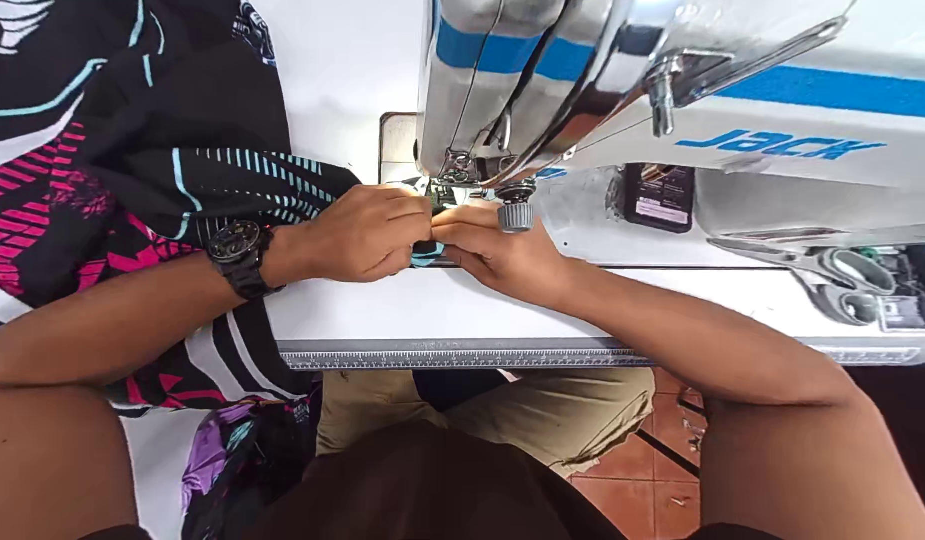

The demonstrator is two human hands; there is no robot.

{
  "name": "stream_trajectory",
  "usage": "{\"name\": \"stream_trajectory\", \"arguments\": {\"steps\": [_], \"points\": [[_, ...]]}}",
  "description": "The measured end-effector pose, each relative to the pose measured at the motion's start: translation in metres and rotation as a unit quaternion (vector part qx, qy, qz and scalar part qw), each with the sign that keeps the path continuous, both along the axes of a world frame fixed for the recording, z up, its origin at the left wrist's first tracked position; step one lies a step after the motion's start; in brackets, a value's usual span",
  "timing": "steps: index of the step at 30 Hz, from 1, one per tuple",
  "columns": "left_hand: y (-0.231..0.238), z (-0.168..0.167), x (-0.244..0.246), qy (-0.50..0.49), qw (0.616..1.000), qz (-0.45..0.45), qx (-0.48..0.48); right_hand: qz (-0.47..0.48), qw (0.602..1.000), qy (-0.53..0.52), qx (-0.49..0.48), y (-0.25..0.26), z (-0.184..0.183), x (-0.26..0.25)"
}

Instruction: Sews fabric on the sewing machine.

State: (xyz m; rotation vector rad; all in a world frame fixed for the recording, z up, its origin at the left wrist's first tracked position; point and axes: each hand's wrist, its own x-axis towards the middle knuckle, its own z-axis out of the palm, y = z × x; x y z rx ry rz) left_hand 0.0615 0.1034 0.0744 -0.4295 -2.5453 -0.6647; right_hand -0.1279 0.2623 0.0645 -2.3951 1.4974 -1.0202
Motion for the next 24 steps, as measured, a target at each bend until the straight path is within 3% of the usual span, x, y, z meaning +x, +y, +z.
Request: {"name": "stream_trajectory", "arguments": {"steps": [4, 9, 14, 24], "points": [[0.001, -0.003, 0.002, -0.010, 0.998, -0.014, -0.058, 0.033, 0.999, -0.008, -0.019, 0.006, 0.006, 0.012], [-0.007, 0.000, 0.010, -0.063, 0.988, 0.020, -0.143, -0.041, 0.988, -0.120, 0.083, 0.038, 0.020, 0.028], [-0.006, 0.004, 0.011, -0.100, 0.983, 0.044, -0.150, -0.022, 0.979, -0.142, 0.144, 0.038, 0.016, 0.019], [-0.012, 0.002, 0.012, -0.081, 0.980, 0.068, -0.170, -0.011, 0.986, -0.108, 0.123, 0.037, 0.012, 0.013]]}}
